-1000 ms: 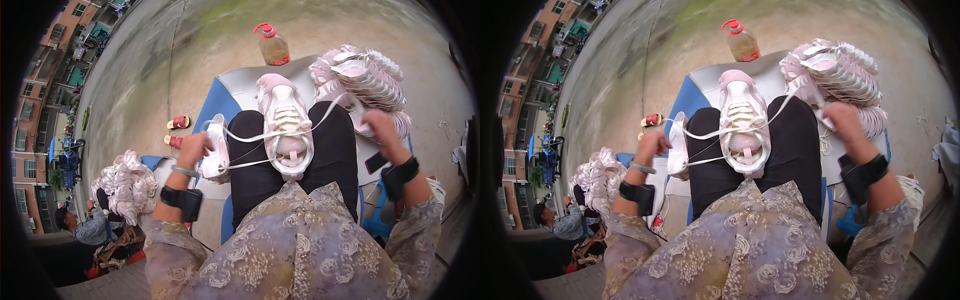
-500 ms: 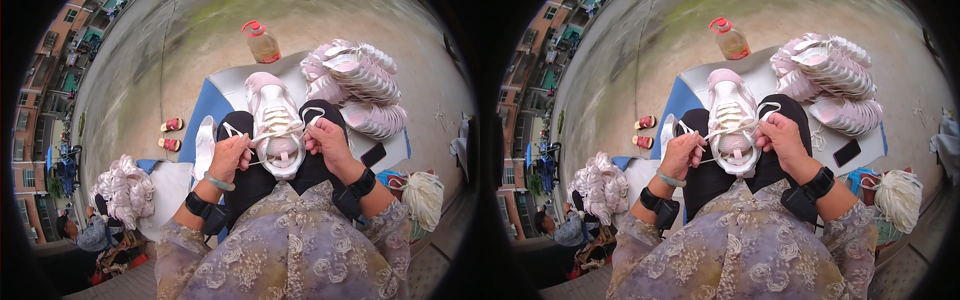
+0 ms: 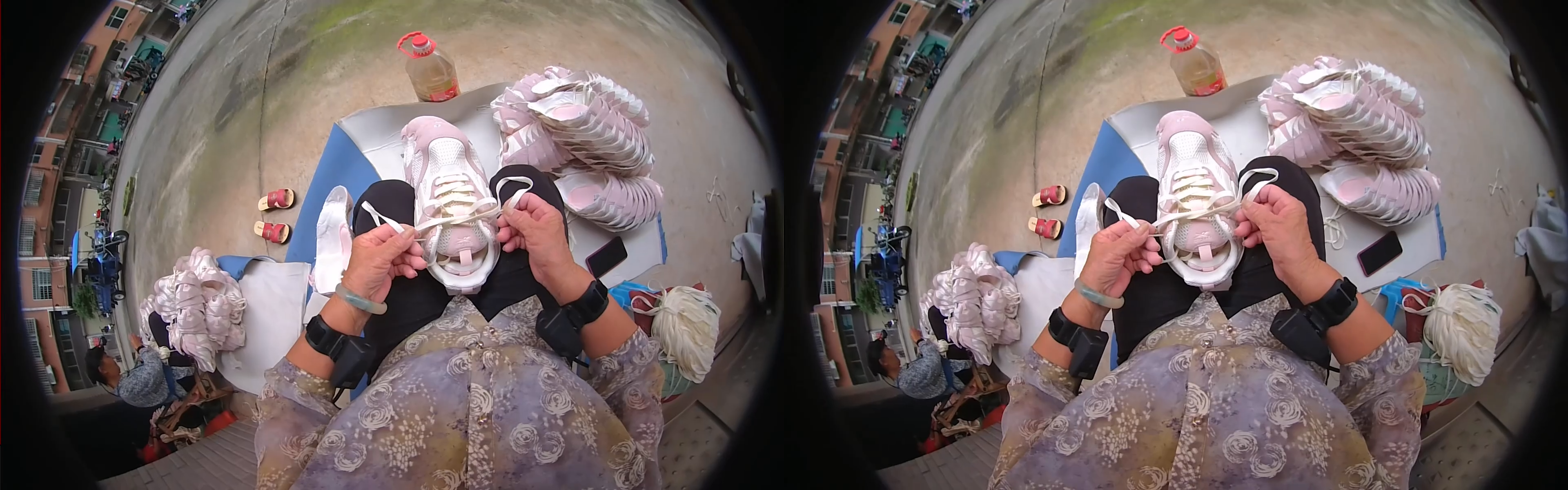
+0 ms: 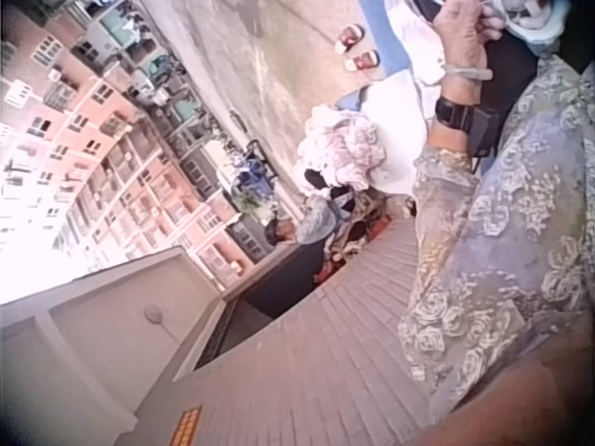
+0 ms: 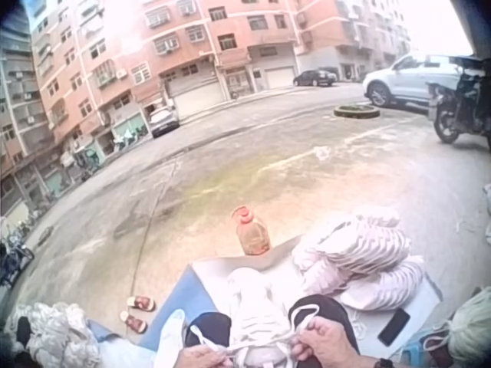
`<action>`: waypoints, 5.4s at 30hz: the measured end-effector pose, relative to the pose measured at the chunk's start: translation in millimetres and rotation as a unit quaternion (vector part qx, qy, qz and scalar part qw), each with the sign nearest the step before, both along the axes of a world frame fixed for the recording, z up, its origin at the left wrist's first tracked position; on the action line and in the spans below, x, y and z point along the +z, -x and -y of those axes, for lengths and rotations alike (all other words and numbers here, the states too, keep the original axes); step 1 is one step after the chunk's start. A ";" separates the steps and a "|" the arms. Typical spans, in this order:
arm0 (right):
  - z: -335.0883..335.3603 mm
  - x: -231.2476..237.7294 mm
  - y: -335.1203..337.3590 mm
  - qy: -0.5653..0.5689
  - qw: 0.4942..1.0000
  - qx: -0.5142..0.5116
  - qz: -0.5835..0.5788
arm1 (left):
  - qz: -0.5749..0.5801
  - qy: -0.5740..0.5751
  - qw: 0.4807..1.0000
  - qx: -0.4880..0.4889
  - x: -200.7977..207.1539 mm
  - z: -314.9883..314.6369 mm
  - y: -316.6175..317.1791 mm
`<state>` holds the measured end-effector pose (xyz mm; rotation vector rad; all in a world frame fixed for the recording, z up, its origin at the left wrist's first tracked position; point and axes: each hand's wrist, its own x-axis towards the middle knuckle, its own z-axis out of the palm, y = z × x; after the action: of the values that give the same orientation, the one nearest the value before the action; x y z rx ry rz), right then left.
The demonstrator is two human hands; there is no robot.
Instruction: The recorder laces a white and pink sneaker while sitting in a component storage area.
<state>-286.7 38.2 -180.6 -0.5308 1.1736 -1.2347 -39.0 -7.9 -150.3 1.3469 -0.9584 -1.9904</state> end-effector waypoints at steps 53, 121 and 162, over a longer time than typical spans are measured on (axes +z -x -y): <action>5.3 -3.6 -2.9 0.086 0.975 0.084 -0.189 | 0.176 0.348 0.921 -0.010 -34.8 -2.6 10.5; -36.5 32.2 -9.6 0.059 0.918 0.256 -0.298 | 0.172 0.259 0.950 0.022 -22.1 -4.2 22.3; 1.0 11.9 13.5 -0.060 0.993 0.093 -0.051 | 0.225 0.027 0.946 -0.234 18.7 -23.6 -53.4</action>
<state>-300.2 37.2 -168.7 -0.6051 1.2461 -0.9816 14.4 15.7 -131.6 1.7047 -1.6618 -1.9903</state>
